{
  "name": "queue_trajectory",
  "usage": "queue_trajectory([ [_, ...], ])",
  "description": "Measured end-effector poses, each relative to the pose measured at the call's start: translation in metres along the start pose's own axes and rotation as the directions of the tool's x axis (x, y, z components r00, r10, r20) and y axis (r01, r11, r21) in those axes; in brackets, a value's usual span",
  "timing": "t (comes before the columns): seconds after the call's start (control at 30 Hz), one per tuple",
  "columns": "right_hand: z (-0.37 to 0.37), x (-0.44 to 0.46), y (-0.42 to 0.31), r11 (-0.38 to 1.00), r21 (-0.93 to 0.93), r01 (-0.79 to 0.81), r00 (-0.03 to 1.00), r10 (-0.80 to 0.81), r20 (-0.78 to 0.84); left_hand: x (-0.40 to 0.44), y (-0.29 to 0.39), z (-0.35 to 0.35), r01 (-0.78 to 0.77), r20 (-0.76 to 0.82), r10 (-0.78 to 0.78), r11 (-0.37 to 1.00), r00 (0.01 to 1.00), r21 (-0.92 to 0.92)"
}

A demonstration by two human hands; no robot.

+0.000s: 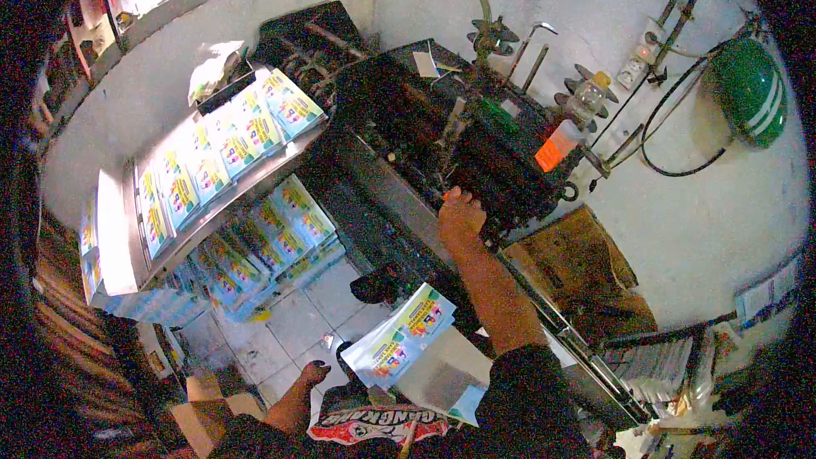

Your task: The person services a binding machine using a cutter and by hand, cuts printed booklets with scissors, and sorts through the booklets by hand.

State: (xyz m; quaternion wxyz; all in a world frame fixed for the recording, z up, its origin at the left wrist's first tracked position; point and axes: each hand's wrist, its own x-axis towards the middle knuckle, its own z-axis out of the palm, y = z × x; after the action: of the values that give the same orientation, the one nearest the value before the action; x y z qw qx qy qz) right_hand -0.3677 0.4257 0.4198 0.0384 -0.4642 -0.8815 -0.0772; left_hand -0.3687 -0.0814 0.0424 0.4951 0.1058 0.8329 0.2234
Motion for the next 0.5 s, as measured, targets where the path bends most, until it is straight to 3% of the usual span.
queue_trajectory([
  [0.13, -0.018, 0.002, -0.008, 0.987, -0.159, 0.007, 0.991, 0.014, 0.13, -0.014, 0.013, -0.003, -0.042, -0.018, 0.041, 0.999, 0.999, -0.012],
  [0.2, -0.017, 0.003, -0.009, 0.984, -0.179, 0.005, 0.991, 0.019, 0.132, -0.012, 0.02, -0.005, -0.042, -0.051, 0.048, 0.993, 0.998, 0.114],
  [0.27, -0.009, 0.006, -0.01, 0.979, -0.203, 0.016, 0.992, 0.011, 0.129, -0.006, 0.017, 0.001, -0.062, -0.051, 0.068, 0.992, 0.996, 0.112],
  [0.33, 0.002, 0.018, -0.004, 0.998, -0.048, -0.049, 0.972, 0.059, 0.227, -0.002, 0.017, 0.0, -0.081, -0.06, 0.088, 0.991, 0.994, 0.106],
  [0.43, 0.008, 0.016, 0.004, 0.999, 0.029, -0.03, 0.981, 0.023, 0.192, 0.013, 0.003, 0.0, -0.094, 0.022, 0.092, 0.987, 0.996, 0.133],
  [0.5, 0.007, 0.002, 0.001, 0.999, 0.026, -0.034, 0.992, 0.031, 0.124, 0.044, -0.03, 0.013, 0.063, 0.101, -0.048, 0.986, 0.994, -0.155],
])
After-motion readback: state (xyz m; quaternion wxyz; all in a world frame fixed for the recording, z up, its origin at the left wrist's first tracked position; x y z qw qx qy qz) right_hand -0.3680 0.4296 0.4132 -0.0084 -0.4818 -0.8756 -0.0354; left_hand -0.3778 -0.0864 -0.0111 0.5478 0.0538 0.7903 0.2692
